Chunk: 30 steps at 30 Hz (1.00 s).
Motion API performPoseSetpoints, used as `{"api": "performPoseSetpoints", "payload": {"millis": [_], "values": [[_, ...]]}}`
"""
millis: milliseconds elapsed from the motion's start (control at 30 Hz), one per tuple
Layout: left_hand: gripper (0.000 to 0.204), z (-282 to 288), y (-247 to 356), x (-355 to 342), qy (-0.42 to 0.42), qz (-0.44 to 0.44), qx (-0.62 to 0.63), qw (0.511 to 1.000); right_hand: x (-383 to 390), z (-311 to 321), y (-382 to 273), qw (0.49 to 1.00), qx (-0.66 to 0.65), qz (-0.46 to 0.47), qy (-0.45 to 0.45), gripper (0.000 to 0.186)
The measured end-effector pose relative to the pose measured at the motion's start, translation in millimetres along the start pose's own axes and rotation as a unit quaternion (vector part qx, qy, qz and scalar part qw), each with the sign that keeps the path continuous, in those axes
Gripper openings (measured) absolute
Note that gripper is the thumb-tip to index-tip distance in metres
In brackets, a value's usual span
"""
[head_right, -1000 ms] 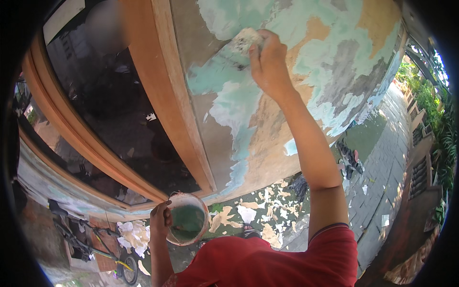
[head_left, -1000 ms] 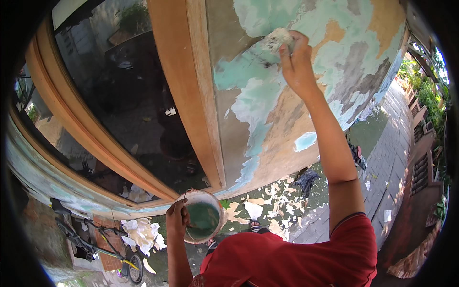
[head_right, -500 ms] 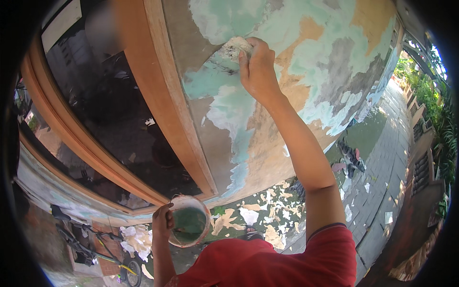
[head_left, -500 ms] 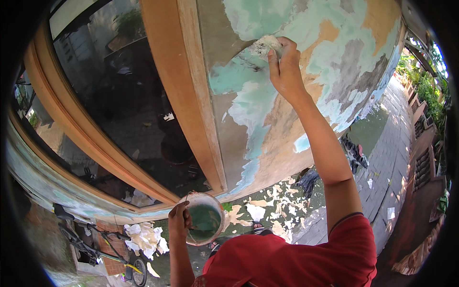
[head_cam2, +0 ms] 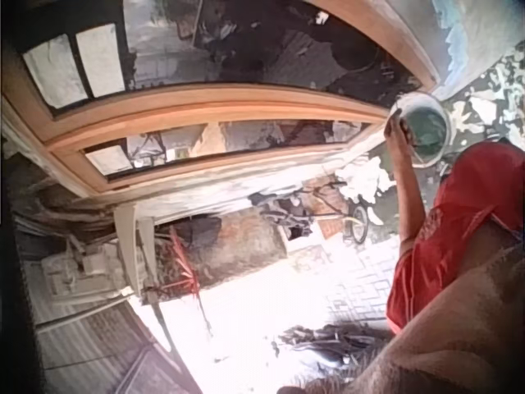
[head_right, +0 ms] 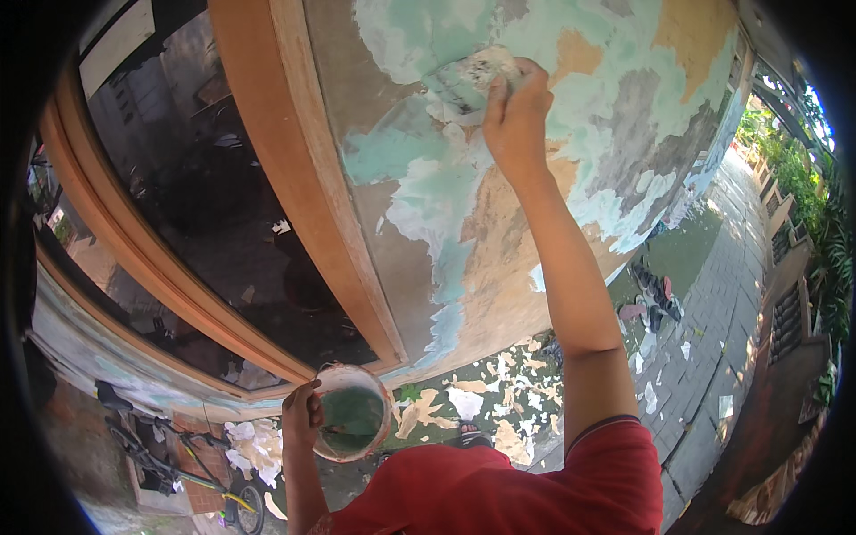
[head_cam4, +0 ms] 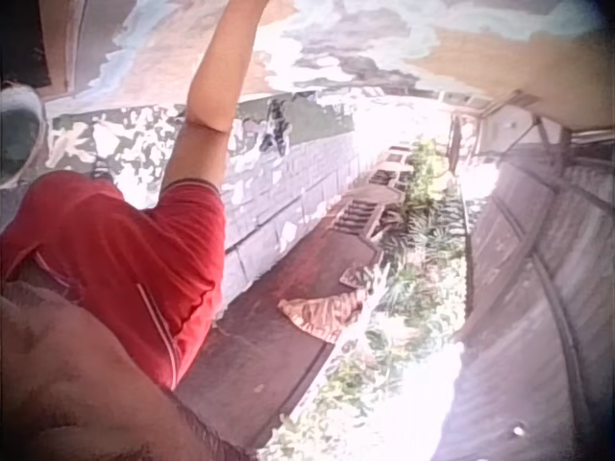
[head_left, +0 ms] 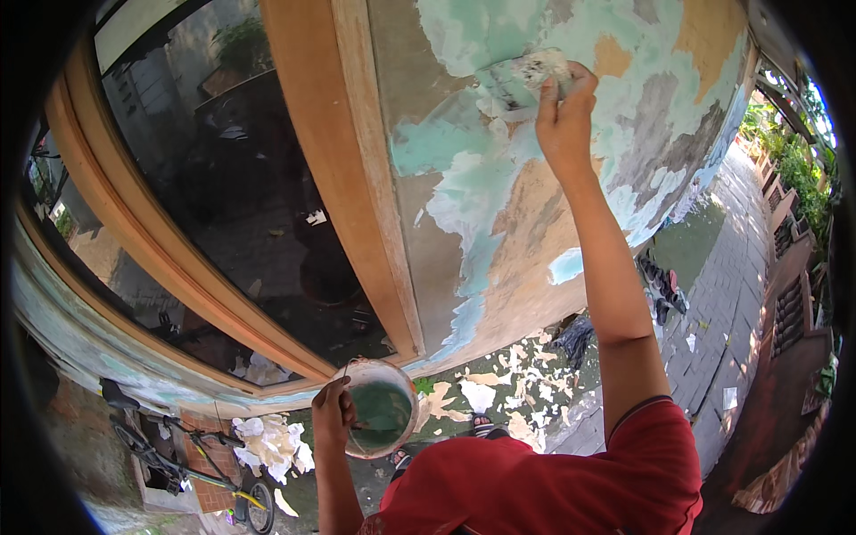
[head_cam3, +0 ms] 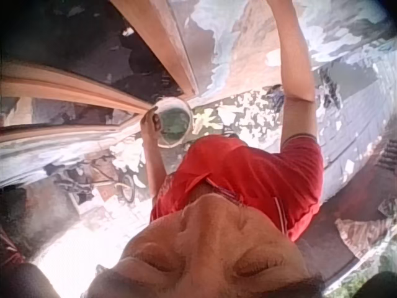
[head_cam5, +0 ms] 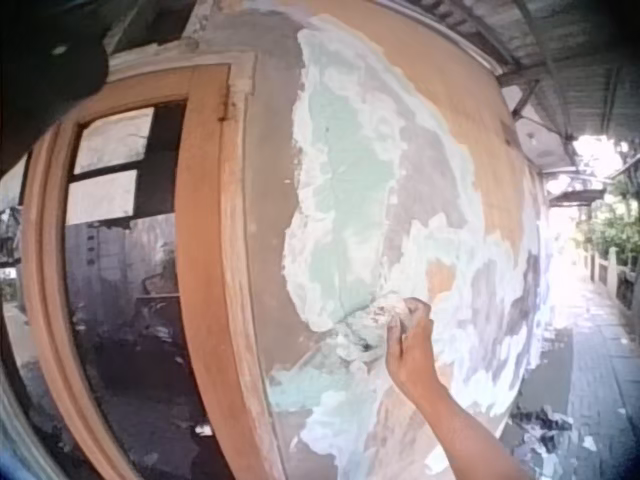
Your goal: The person applies a patching compound to a damaged exterior wall using a small putty knife, repeatedly loading the tool from a bucket and smoothing the mixture over the surface.
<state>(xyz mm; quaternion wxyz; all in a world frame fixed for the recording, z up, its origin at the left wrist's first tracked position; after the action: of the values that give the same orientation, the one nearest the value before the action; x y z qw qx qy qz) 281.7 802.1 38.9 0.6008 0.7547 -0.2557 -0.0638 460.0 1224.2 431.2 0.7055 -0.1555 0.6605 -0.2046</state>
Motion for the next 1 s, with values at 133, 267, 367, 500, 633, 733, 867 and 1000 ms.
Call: {"api": "performPoseSetpoints", "payload": {"millis": [133, 267, 367, 500, 633, 733, 867, 1000], "values": [[0.025, 7, -5, -2, 0.01, -0.004, 0.013, 1.0, 12, -4, 4, 0.999, -0.028, 0.01, -0.019, 0.033], [0.026, 9, -4, 0, 0.015, -0.004, -0.012, 1.0, 15, 6, 18, 0.999, -0.018, -0.03, -0.006, 0.032], [0.026, 13, -6, 1, 0.026, -0.005, -0.003, 1.0, 19, 12, 33, 0.985, -0.132, -0.108, -0.022, 0.034], [0.026, 20, -10, -2, 0.034, -0.006, 0.0, 0.999, 47, -3, 41, 0.994, -0.083, -0.047, -0.049, 0.036], [0.026, 20, -13, -3, 0.04, -0.007, -0.013, 0.999, 43, 11, 75, 0.991, -0.048, -0.124, 0.007, 0.034], [0.026, 29, -14, 1, 0.046, -0.017, -0.012, 0.999, 47, 35, 88, 0.99, -0.065, -0.118, 0.05, 0.031], [0.026, 41, -23, 2, 0.075, -0.013, 0.001, 0.997, 94, 46, 103, 0.982, -0.104, -0.155, 0.033, 0.026], [0.026, 45, -33, 0, 0.085, -0.019, -0.003, 0.996, 175, 43, 117, 0.944, -0.205, -0.254, -0.054, 0.029]]}}
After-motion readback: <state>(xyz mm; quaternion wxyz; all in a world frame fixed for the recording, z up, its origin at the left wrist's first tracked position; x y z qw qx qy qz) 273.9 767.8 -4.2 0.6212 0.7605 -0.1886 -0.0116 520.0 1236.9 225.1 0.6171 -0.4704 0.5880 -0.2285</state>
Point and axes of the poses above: each hand's wrist, its own x-axis away from the middle knuckle, its own z-axis out of the back of the hand, y = z × x, the point moved 9 cm from there along -x, towards the middle knuckle, and after that the axes turned 13 degrees about -z, right-handed, at the moved point
